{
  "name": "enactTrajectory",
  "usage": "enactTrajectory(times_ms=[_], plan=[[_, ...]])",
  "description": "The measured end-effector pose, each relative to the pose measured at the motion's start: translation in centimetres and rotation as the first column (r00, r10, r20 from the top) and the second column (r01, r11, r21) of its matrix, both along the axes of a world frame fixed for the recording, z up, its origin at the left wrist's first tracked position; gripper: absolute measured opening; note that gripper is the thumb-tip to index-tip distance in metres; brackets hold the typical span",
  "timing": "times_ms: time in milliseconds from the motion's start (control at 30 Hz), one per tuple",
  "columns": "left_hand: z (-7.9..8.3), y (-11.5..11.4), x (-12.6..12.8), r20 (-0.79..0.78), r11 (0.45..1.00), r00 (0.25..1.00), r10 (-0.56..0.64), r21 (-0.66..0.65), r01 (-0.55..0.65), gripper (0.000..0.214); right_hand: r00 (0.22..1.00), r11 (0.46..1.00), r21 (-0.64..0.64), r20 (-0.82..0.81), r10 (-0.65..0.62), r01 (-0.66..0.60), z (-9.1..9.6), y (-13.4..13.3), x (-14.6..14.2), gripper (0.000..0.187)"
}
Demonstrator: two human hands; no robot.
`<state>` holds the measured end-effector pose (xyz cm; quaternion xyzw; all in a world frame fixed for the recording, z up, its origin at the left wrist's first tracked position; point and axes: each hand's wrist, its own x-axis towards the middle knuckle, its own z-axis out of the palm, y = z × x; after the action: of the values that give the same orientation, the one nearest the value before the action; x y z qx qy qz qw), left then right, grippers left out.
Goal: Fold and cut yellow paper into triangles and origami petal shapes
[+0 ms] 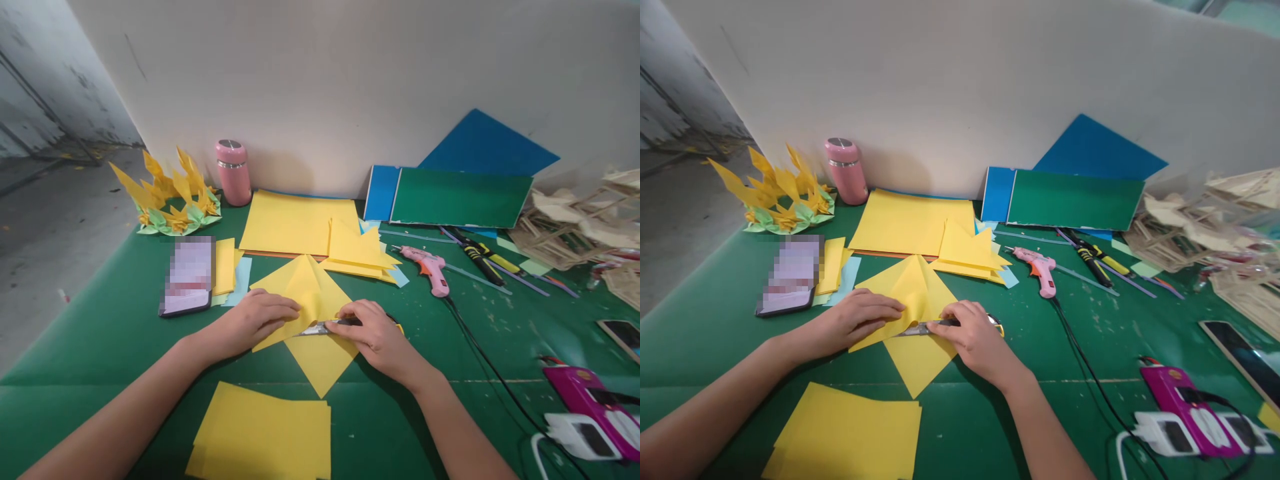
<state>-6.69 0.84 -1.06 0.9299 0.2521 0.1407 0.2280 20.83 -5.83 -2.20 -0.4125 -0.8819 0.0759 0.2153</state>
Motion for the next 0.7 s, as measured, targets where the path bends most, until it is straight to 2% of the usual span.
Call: enactTrajectory(times_ms=[400, 700], plan=[[0.0, 0.0, 0.1, -0.001, 1.000, 1.000, 0.006, -0.016, -0.006, 0.028, 0.999, 0.999, -0.026, 0.029, 0.025, -0.024, 0.1, -0.2, -1.3, 0.036], [0.1, 0.0, 0.1, -0.010, 1.000, 1.000, 0.005, -0.009, -0.005, 0.025, 0.999, 0.998, -0.040, 0.018, 0.039, -0.039, 0.5, -0.5, -1.0, 0.036]])
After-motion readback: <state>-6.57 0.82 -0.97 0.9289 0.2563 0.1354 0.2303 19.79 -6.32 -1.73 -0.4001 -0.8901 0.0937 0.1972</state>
